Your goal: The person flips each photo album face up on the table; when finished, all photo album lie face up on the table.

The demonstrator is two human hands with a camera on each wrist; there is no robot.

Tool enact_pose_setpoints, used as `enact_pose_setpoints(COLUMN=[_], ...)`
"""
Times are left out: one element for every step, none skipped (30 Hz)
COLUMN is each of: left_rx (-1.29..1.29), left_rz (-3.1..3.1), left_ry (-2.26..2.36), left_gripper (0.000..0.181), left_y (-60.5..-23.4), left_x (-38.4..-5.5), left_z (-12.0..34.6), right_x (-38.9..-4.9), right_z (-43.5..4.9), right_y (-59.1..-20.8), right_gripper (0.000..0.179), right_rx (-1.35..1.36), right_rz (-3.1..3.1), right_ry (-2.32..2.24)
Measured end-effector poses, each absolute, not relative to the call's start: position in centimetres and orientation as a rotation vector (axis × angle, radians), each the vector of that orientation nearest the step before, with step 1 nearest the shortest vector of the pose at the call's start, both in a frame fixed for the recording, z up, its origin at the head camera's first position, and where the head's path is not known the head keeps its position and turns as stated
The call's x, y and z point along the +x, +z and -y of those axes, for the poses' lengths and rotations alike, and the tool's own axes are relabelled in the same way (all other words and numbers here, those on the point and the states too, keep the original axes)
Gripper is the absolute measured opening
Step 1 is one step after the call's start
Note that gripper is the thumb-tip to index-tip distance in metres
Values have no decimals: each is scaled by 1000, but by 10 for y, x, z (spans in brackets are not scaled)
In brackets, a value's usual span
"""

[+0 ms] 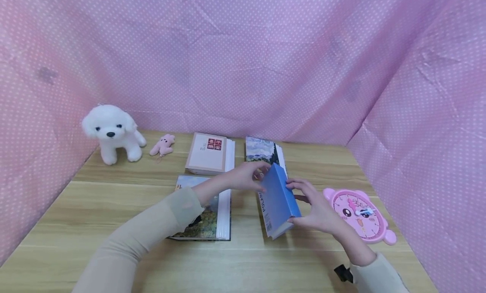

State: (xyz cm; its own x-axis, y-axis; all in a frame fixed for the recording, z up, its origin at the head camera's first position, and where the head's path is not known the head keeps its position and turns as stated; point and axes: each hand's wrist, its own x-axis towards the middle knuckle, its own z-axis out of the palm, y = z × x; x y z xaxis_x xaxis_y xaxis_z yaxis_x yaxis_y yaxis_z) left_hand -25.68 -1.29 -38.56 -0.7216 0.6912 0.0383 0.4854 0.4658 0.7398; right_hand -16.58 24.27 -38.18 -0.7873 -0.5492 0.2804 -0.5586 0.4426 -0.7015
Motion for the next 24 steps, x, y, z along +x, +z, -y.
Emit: enact_pose_setpoints(left_rx=[1012,1017,1020,1022,1024,1025,1023,1022,1019,1015,1011,1004,996,988,979,971,960,948,937,926,915,907,897,890], left_rz=[-2439,-2427,-2417,-2408,-2399,-2385,-2372,-2359,-2347,-2332,-2317,-2303,-2292,-2279,-2265,-2254,-2251,-2251,-2255,-2262,-2272,-2285,-2296,-2301], left_ry=[1125,1140,1154,1165,1175,1190,1206,1223,1238,1257,1276,1293,1306,1321,1335,1347,1354,1357,1357,1353,1344,1333,1322,1314], left_gripper=[70,70,70,70,71,71,71,72,73,74,75,76,76,77,76,76,75,73,71,69,67,66,64,62], left_y=[-386,-386,-386,-386,-386,-386,-386,-386,-387,-387,-387,-387,-388,-388,-388,-388,-389,-389,-389,-389,-389,-390,-390,-390], left_x=[-257,-257,-257,-258,-258,-258,-258,-258,-258,-258,-258,-258,-258,-258,-258,-258,-257,-257,-256,-255,-255,-254,-253,-253], left_z=[13,14,14,14,15,15,15,15,15,15,15,15,15,15,15,15,15,15,15,14,14,13,13,13], right_x=[-165,-165,-165,-165,-165,-164,-165,-164,-164,-164,-164,-164,-164,-163,-163,-163,-163,-163,-163,-163,-162,-162,-162,-162], right_z=[-243,-243,-243,-242,-243,-243,-243,-243,-243,-243,-243,-242,-242,-242,-242,-241,-241,-240,-240,-240,-239,-239,-239,-239], right_y=[-381,-380,-380,-379,-379,-379,-379,-379,-378,-378,-378,-378,-378,-378,-378,-378,-379,-379,-379,-380,-381,-382,-382,-383], right_gripper=[74,74,74,74,74,75,75,74,74,74,75,75,75,75,76,75,75,75,75,75,75,75,75,76], right_rx=[1021,1020,1017,1015,1014,1012,1009,1007,1010,1012,1016,1021,1027,1033,1041,1050,1060,1073,1084,1093,1103,1110,1114,1118], right_rz=[2659,2661,2663,2667,2668,2671,2671,2671,2669,2668,2666,2666,2663,2665,2667,2666,2664,2666,2668,2672,2672,2672,2675,2678], right_ry=[1298,1291,1283,1273,1261,1250,1241,1232,1219,1211,1204,1199,1193,1187,1183,1179,1171,1150,1129,1105,1086,1066,1045,1026])
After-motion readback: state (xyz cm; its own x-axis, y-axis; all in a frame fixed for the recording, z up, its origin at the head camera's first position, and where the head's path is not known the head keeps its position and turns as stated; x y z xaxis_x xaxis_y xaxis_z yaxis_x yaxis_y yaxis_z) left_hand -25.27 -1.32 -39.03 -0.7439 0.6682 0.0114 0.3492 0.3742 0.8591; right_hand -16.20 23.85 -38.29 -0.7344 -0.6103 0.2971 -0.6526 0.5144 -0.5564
